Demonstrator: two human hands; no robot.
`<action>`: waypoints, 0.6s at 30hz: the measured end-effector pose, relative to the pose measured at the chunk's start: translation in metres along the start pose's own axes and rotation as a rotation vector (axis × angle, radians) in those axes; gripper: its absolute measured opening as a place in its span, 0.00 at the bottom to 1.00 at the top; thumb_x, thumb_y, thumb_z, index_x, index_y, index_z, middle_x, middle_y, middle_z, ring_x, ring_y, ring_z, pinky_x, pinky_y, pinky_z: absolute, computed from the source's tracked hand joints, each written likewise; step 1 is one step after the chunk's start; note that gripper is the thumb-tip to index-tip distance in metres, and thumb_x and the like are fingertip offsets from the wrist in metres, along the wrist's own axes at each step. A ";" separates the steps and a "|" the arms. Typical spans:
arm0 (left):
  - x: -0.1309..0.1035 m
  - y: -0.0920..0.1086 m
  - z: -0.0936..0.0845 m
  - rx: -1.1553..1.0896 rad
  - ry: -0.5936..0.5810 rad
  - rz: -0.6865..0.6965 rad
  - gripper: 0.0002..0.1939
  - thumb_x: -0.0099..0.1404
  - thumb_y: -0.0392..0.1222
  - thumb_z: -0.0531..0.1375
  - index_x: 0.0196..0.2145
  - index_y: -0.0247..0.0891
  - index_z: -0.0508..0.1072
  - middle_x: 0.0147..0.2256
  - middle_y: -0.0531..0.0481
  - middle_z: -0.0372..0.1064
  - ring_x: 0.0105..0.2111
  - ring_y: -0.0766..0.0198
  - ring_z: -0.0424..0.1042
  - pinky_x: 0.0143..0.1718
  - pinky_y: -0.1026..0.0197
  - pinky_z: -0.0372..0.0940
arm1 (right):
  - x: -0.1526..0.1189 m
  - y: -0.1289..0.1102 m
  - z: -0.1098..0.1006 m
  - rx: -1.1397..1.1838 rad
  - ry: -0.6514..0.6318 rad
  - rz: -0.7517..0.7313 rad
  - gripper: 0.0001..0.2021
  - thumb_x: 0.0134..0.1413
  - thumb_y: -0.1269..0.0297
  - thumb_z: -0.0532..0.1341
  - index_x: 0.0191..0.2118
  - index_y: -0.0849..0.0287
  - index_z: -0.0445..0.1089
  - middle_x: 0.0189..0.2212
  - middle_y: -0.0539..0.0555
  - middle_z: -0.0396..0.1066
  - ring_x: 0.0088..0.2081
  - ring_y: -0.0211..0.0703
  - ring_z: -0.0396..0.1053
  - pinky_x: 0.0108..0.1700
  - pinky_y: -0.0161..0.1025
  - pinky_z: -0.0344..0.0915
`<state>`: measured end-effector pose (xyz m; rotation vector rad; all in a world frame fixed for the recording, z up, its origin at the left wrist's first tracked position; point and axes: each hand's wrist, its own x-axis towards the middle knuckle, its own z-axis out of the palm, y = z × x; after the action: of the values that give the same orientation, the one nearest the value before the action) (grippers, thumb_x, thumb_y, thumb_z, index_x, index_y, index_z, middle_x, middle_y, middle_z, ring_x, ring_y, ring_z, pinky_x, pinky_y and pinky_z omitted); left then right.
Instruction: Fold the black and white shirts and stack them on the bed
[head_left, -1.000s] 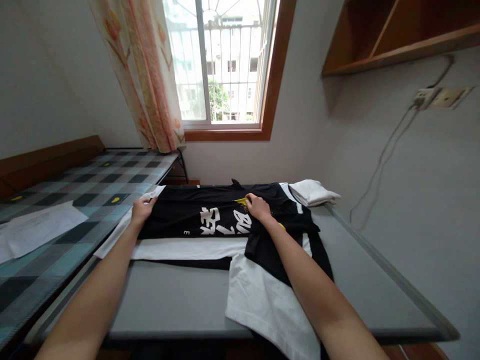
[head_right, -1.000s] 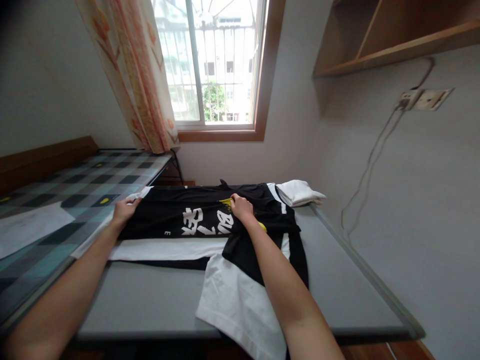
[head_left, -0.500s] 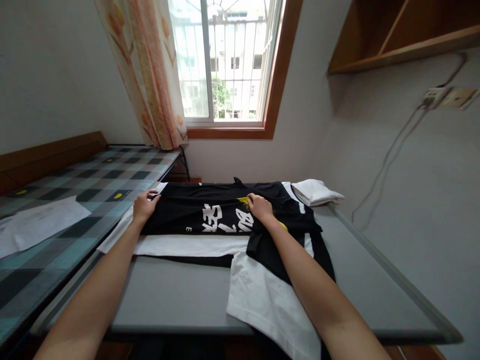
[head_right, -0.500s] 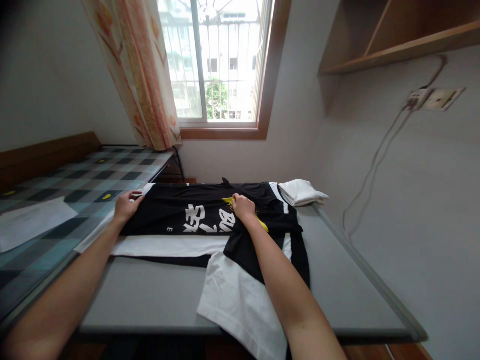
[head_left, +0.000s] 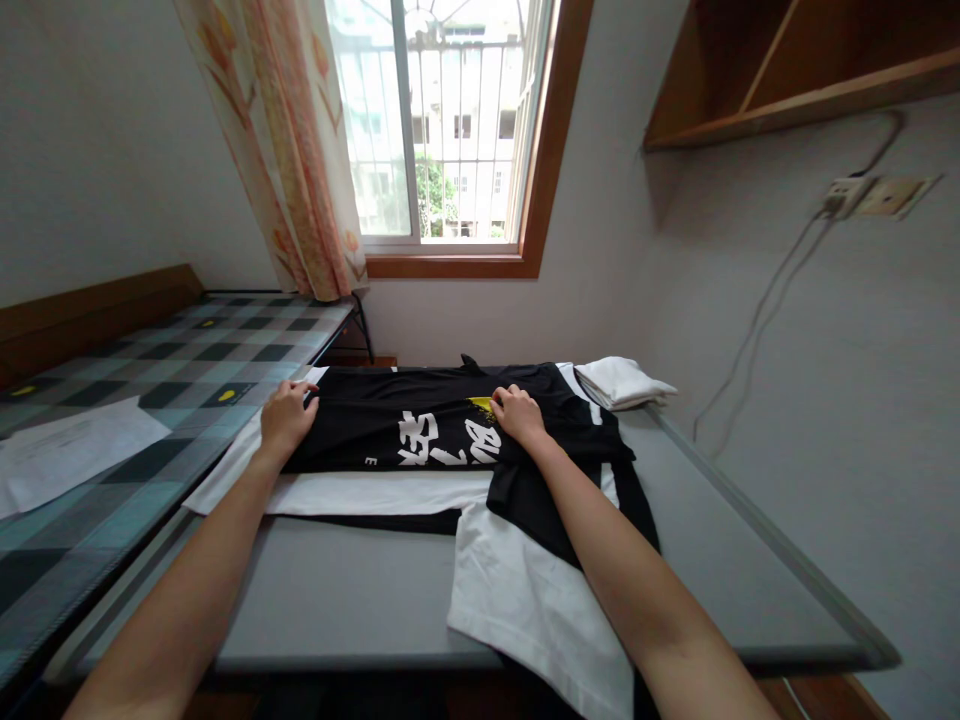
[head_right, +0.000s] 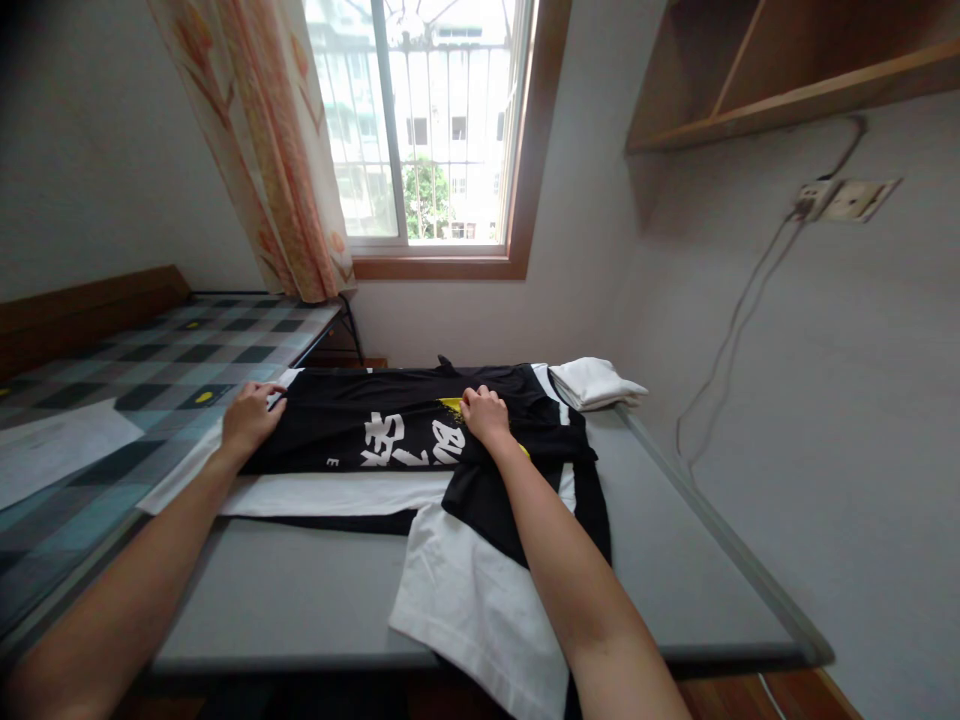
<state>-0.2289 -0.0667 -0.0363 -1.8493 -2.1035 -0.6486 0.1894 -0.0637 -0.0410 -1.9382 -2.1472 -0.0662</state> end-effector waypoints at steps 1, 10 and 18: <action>0.000 0.001 0.002 -0.012 -0.015 0.045 0.16 0.64 0.44 0.54 0.45 0.39 0.75 0.47 0.39 0.70 0.46 0.49 0.71 0.47 0.54 0.64 | 0.000 0.001 -0.001 0.004 -0.015 -0.002 0.14 0.66 0.56 0.51 0.47 0.55 0.70 0.47 0.58 0.68 0.48 0.49 0.66 0.47 0.41 0.61; 0.000 0.000 0.029 -0.101 -0.234 0.150 0.21 0.59 0.35 0.52 0.48 0.42 0.76 0.51 0.43 0.71 0.50 0.51 0.70 0.48 0.53 0.63 | -0.027 0.061 -0.026 -0.047 -0.020 -0.076 0.14 0.63 0.56 0.56 0.47 0.57 0.72 0.45 0.58 0.71 0.47 0.49 0.66 0.49 0.41 0.58; -0.007 0.006 0.022 -0.051 -0.196 0.164 0.20 0.60 0.36 0.51 0.47 0.39 0.77 0.51 0.41 0.71 0.51 0.48 0.69 0.50 0.49 0.62 | -0.052 0.104 -0.020 -0.098 0.111 0.042 0.15 0.64 0.56 0.53 0.39 0.59 0.72 0.40 0.58 0.72 0.44 0.48 0.68 0.46 0.40 0.58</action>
<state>-0.2201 -0.0616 -0.0573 -2.1658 -2.0374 -0.5044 0.2992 -0.1065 -0.0461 -1.9824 -2.0667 -0.2690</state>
